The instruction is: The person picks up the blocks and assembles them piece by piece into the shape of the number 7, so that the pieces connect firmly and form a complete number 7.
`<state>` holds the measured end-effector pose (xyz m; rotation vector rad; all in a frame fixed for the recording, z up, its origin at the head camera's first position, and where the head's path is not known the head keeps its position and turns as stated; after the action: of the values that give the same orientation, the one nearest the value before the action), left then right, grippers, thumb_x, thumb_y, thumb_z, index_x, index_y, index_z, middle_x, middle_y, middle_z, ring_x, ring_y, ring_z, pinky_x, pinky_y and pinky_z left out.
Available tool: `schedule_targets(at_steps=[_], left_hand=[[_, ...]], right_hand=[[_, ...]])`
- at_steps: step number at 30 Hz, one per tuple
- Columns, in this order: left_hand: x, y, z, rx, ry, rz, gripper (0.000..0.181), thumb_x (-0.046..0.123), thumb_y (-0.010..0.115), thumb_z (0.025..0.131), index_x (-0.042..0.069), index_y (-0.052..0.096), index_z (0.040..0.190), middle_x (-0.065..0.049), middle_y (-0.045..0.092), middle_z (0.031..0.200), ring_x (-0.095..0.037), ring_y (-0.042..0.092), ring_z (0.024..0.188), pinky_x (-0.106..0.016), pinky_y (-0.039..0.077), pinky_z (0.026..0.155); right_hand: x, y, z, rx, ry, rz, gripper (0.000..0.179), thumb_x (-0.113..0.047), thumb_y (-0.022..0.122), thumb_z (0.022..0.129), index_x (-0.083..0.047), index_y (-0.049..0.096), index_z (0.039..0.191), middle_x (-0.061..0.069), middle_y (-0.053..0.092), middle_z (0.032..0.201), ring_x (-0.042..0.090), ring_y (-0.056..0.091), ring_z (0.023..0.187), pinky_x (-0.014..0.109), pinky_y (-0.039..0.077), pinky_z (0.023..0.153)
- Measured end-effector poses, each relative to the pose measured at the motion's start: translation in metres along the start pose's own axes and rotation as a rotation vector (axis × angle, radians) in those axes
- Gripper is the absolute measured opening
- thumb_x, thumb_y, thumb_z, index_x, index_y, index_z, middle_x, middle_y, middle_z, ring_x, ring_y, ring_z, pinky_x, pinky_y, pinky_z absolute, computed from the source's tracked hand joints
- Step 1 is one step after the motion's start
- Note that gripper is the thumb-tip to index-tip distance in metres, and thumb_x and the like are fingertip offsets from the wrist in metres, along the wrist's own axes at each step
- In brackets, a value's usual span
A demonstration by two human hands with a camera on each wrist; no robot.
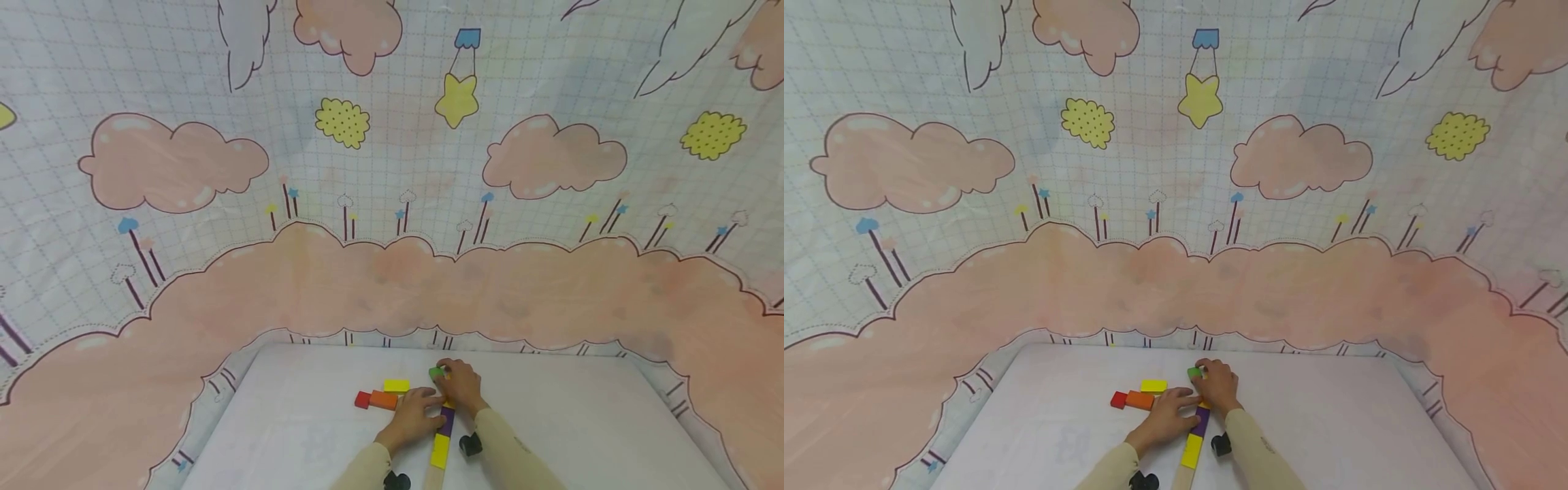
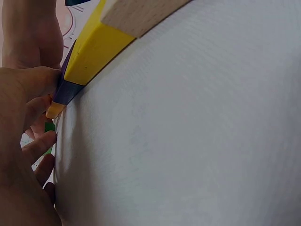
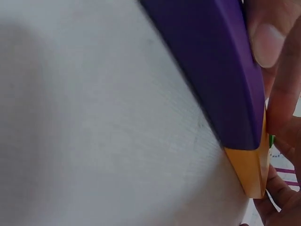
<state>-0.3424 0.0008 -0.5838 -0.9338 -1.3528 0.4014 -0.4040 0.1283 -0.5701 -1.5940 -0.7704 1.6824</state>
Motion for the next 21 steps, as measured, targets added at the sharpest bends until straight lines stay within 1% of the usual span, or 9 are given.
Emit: schedule_targets(at_steps=[6, 10, 15, 21], left_hand=[[0.0, 0.001, -0.002, -0.004, 0.001, -0.015, 0.041, 0.038, 0.07, 0.089, 0.031, 0.065, 0.13, -0.002, 0.053, 0.143, -0.029, 0.039, 0.137, -0.06, 0.029, 0.113], [0.001, 0.0, -0.001, -0.004, 0.004, -0.019, 0.041, 0.038, 0.07, 0.089, 0.032, 0.065, 0.13, -0.002, 0.053, 0.143, -0.029, 0.039, 0.136, -0.06, 0.03, 0.112], [0.001, -0.002, -0.001, 0.001, -0.002, -0.025, 0.041, 0.037, 0.07, 0.09, 0.032, 0.065, 0.13, -0.002, 0.053, 0.143, -0.029, 0.038, 0.137, -0.06, 0.03, 0.112], [-0.002, 0.001, 0.0, 0.002, -0.009, -0.029, 0.039, 0.038, 0.07, 0.09, 0.034, 0.065, 0.128, -0.001, 0.053, 0.143, -0.029, 0.039, 0.136, -0.06, 0.032, 0.111]], right_hand=[[-0.003, -0.002, 0.0, -0.007, -0.001, -0.022, 0.028, -0.031, 0.072, 0.087, -0.017, 0.07, 0.111, 0.014, 0.067, 0.117, 0.036, 0.058, 0.108, 0.063, 0.038, 0.095], [-0.004, -0.003, 0.003, -0.003, 0.005, -0.036, 0.029, -0.032, 0.072, 0.086, -0.017, 0.069, 0.111, 0.012, 0.068, 0.113, 0.034, 0.058, 0.105, 0.063, 0.038, 0.094], [-0.004, 0.001, 0.01, 0.01, 0.021, -0.052, 0.03, -0.034, 0.072, 0.087, -0.018, 0.069, 0.112, 0.009, 0.07, 0.108, 0.033, 0.058, 0.104, 0.063, 0.038, 0.094], [-0.003, -0.002, 0.01, 0.004, 0.033, -0.011, 0.027, -0.031, 0.071, 0.088, -0.016, 0.068, 0.111, 0.011, 0.07, 0.108, 0.033, 0.058, 0.103, 0.063, 0.036, 0.093]])
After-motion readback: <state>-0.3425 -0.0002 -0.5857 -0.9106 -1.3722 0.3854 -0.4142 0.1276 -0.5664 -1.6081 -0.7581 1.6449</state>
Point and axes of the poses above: each hand's wrist, its own z-axis towards the middle knuckle, its own y-axis out of the palm, x = y × z, the point moved 5 cm from there along z, towards the middle knuckle
